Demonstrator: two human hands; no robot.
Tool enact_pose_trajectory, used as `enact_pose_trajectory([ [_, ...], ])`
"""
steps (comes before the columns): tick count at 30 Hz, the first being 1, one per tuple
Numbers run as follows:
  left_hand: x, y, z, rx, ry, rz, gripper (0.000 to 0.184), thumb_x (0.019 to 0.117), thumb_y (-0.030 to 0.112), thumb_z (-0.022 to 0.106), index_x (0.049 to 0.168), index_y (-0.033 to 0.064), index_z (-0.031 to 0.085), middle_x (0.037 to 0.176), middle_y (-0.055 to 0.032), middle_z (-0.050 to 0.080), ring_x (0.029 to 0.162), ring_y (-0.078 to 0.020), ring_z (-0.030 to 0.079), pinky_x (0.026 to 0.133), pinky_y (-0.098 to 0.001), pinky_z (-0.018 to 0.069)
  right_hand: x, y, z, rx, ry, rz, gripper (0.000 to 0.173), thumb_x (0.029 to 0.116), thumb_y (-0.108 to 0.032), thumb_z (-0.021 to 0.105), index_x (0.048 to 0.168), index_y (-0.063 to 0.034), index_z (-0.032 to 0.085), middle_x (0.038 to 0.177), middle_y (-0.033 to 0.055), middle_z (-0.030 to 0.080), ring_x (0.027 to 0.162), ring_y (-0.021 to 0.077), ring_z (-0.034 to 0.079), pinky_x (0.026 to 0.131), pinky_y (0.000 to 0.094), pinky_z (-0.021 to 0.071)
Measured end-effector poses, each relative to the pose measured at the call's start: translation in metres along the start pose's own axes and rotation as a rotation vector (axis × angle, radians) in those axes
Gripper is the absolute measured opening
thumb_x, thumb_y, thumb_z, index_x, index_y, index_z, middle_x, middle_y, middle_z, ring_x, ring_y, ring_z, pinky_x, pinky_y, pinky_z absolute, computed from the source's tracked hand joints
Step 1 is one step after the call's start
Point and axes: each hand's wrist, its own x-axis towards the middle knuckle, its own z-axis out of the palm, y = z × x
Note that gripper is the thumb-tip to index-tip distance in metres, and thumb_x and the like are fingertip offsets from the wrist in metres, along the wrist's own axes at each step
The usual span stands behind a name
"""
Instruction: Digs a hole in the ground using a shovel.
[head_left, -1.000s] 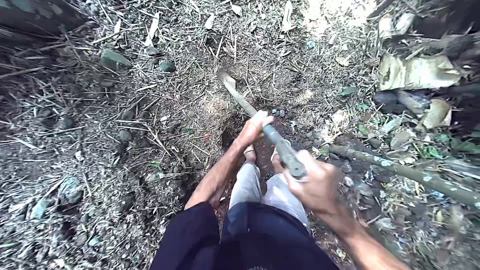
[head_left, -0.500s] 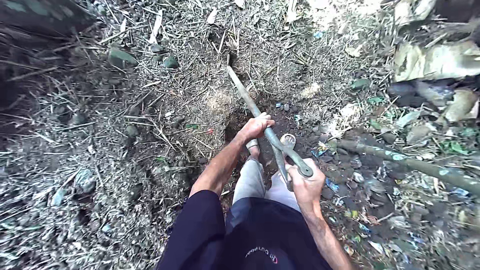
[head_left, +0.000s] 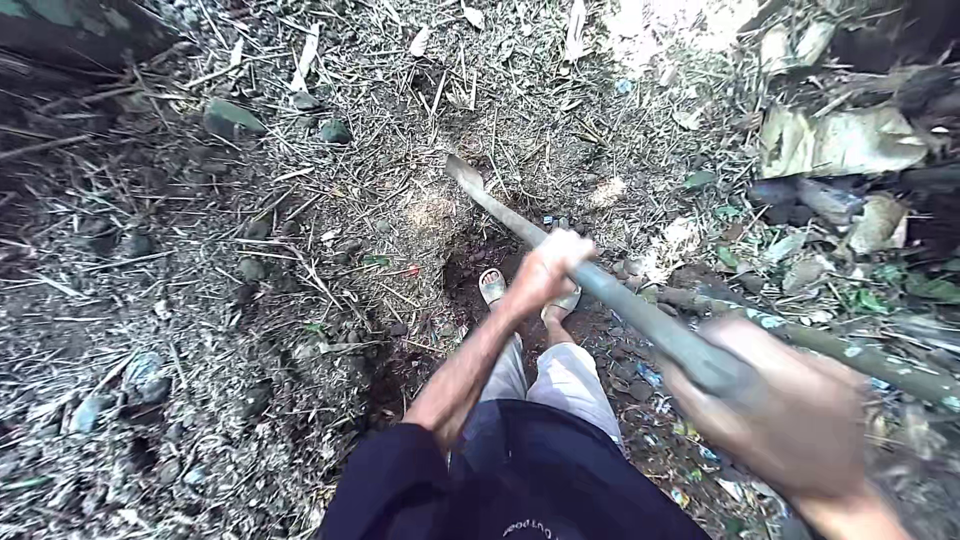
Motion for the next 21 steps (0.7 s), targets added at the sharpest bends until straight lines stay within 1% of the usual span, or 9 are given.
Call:
enact_pose_trajectory([
  [1,0.006,-0.024,0.002,0.001,0.021,0.01,0.034,0.0716,-0.005,0.081,0.104,-0.0018,0.074,0.103,-0.0218,0.07,0.103,-0.037,0.067,0.091,-0.0504,0.0563,0.014,0.003,0.02,0.001,0.055,0.036,0.033,0.0894,-0.034,0.06,0.083,-0.0023,0.062,0.063,0.0105,0.058,0.052,0.0202,0.056,0.046,0.0384,0.042],
  [3,0.022,-0.054,0.003,0.058,0.009,0.031,0.025,0.0743,0.0,0.077,0.098,-0.0006,0.071,0.095,-0.0191,0.067,0.096,-0.0344,0.067,0.085,-0.0488,0.057,0.026,0.01,0.041,0.069,0.107,0.112,0.028,0.0866,-0.031,0.062,0.085,-0.0033,0.062,0.065,0.008,0.057,0.055,0.0178,0.056,0.049,0.0377,0.043],
  [7,-0.017,-0.033,0.009,0.077,-0.124,-0.127,0.041,0.0716,-0.005,0.082,0.111,0.0007,0.073,0.114,-0.0231,0.067,0.113,-0.0378,0.064,0.098,-0.053,0.0543,-0.028,0.012,0.067,0.115,0.036,0.116,0.028,0.0812,-0.026,0.065,0.088,0.0012,0.065,0.063,0.013,0.062,0.052,0.0288,0.063,0.044,0.0485,0.0483],
  [10,-0.057,-0.047,0.03,0.091,-0.305,-0.109,0.027,0.0782,-0.001,0.078,0.104,0.0046,0.072,0.103,-0.0164,0.065,0.103,-0.0341,0.064,0.086,-0.0521,0.057,-0.085,0.006,0.097,0.297,-0.047,0.361,0.028,0.0786,-0.032,0.068,0.088,-0.0058,0.064,0.067,0.0043,0.061,0.056,0.0169,0.06,0.049,0.0383,0.0482],
  [12,-0.059,-0.049,0.034,0.158,-0.393,-0.04,0.021,0.08,-0.001,0.076,0.099,0.0071,0.072,0.099,-0.0113,0.067,0.102,-0.0305,0.065,0.081,-0.0504,0.0578,-0.105,0.01,0.109,0.597,0.024,0.545,0.026,0.0776,-0.025,0.071,0.094,-0.0065,0.067,0.074,-0.0026,0.063,0.059,0.0067,0.061,0.053,0.0277,0.0538],
  [13,-0.055,-0.045,0.035,0.186,-0.403,-0.012,0.019,0.0806,0.0,0.075,0.097,0.0083,0.073,0.098,-0.0091,0.067,0.101,-0.0284,0.066,0.079,-0.049,0.0579,-0.107,0.013,0.109,0.718,0.102,0.583,0.025,0.0771,-0.02,0.073,0.096,-0.0046,0.068,0.073,-0.003,0.064,0.057,0.0067,0.061,0.051,0.0277,0.0552],
  [15,-0.045,-0.03,0.032,0.195,-0.38,0.007,0.018,0.0792,-0.001,0.076,0.095,0.0083,0.072,0.096,-0.0084,0.066,0.098,-0.0275,0.066,0.076,-0.0481,0.0573,-0.102,0.013,0.091,0.707,0.177,0.577,0.023,0.0755,-0.021,0.075,0.09,-0.0071,0.065,0.069,-0.0065,0.062,0.054,0.002,0.059,0.048,0.0233,0.0531],
  [18,-0.033,0.007,0.03,0.15,-0.312,0.01,0.02,0.0784,0.0,0.077,0.096,0.0085,0.071,0.095,-0.0088,0.065,0.096,-0.0273,0.065,0.073,-0.0473,0.0582,-0.099,0.016,0.039,0.433,0.135,0.401,0.032,0.0773,-0.033,0.074,0.091,-0.0052,0.066,0.072,-0.0039,0.063,0.064,-0.006,0.057,0.058,0.0148,0.0485],
  [21,-0.035,0.05,0.029,0.089,-0.191,0.033,0.014,0.0822,0.004,0.073,0.095,0.0091,0.07,0.09,-0.0079,0.063,0.091,-0.0266,0.066,0.064,-0.045,0.0566,-0.106,0.013,-0.023,0.191,-0.005,0.206,0.033,0.0854,-0.033,0.072,0.09,-0.001,0.063,0.07,0.0111,0.064,0.063,0.0066,0.06,0.059,0.0225,0.0474],
])
